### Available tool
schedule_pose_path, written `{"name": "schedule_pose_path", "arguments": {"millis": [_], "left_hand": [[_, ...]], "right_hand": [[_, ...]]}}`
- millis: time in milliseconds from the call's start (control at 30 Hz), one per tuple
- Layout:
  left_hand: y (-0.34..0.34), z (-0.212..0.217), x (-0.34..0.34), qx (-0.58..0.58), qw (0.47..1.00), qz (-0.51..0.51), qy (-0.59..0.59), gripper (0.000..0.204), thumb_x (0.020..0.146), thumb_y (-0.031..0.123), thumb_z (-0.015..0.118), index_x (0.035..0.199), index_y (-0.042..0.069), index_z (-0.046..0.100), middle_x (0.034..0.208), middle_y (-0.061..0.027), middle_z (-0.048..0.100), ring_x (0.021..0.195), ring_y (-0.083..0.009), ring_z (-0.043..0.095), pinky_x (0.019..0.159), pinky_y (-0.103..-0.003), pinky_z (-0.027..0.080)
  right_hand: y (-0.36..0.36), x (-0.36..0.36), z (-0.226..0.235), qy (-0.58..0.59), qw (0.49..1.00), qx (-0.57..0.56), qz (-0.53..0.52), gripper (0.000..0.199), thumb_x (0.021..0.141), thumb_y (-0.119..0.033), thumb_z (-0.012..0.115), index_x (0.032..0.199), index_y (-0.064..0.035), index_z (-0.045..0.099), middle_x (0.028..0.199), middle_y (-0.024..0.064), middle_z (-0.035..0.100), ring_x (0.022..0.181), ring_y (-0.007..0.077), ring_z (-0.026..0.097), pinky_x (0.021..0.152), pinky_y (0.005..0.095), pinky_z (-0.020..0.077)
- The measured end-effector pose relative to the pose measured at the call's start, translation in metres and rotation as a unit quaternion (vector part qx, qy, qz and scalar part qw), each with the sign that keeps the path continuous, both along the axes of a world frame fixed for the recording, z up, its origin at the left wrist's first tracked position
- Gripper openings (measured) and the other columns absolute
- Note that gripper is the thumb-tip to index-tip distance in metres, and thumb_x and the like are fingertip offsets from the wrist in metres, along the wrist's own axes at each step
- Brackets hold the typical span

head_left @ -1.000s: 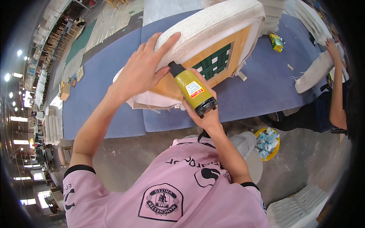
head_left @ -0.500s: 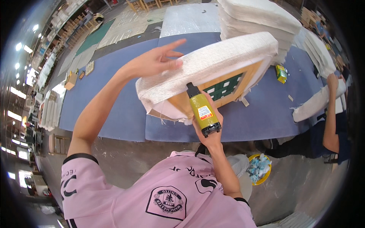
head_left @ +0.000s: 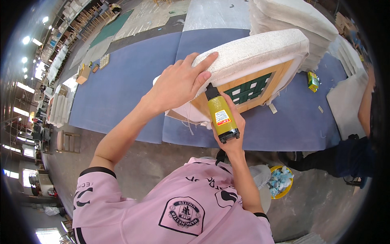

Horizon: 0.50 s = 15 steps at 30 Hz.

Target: The person wraps white fabric around a rectangular cushion frame and secures it using a staple gun. They repeatedly pull the fabric taut, staple it to the wooden frame, and flip the cushion to work on different sides.

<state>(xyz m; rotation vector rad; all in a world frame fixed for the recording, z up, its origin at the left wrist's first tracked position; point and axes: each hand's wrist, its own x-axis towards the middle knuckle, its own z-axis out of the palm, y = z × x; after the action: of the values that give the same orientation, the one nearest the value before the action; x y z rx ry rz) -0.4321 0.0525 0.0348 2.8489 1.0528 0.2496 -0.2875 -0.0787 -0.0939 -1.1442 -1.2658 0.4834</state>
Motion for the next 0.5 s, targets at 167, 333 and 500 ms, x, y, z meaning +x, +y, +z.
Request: {"name": "schedule_pose_path", "arguments": {"millis": [167, 333, 500], "left_hand": [[0.009, -0.004, -0.013, 0.075, 0.994, -0.074, -0.001, 0.061, 0.105, 0.031, 0.057, 0.162, 0.025, 0.035, 0.149, -0.0246, 0.047, 0.125, -0.0458, 0.057, 0.104, -0.049, 0.049], [0.01, 0.005, -0.011, 0.043, 0.994, -0.101, 0.017, 0.075, 0.097, 0.02, 0.067, 0.163, 0.026, 0.031, 0.155, -0.0244, 0.04, 0.13, -0.046, 0.053, 0.107, -0.051, 0.048], [0.005, 0.01, -0.007, 0.025, 0.994, -0.097, 0.031, 0.092, 0.088, 0.011, 0.074, 0.164, 0.027, 0.026, 0.156, -0.0252, 0.038, 0.133, -0.0459, 0.05, 0.11, -0.052, 0.046]], "right_hand": [[-0.005, 0.002, 0.009, 0.057, 0.998, 0.015, 0.022, 0.07, 0.076, -0.001, 0.075, 0.144, 0.0002, 0.055, 0.124, 0.0219, 0.071, 0.11, 0.0287, 0.072, 0.096, 0.0351, 0.0529], [-0.011, -0.013, 0.008, 0.074, 0.996, 0.04, -0.024, 0.074, 0.077, -0.001, 0.075, 0.147, 0.0004, 0.051, 0.122, 0.0202, 0.07, 0.107, 0.0272, 0.071, 0.095, 0.0348, 0.0529], [-0.007, -0.016, 0.006, 0.055, 0.998, 0.034, 0.004, 0.073, 0.077, 0.003, 0.071, 0.147, 0.0018, 0.05, 0.125, 0.0188, 0.068, 0.109, 0.025, 0.068, 0.099, 0.0346, 0.0506]]}}
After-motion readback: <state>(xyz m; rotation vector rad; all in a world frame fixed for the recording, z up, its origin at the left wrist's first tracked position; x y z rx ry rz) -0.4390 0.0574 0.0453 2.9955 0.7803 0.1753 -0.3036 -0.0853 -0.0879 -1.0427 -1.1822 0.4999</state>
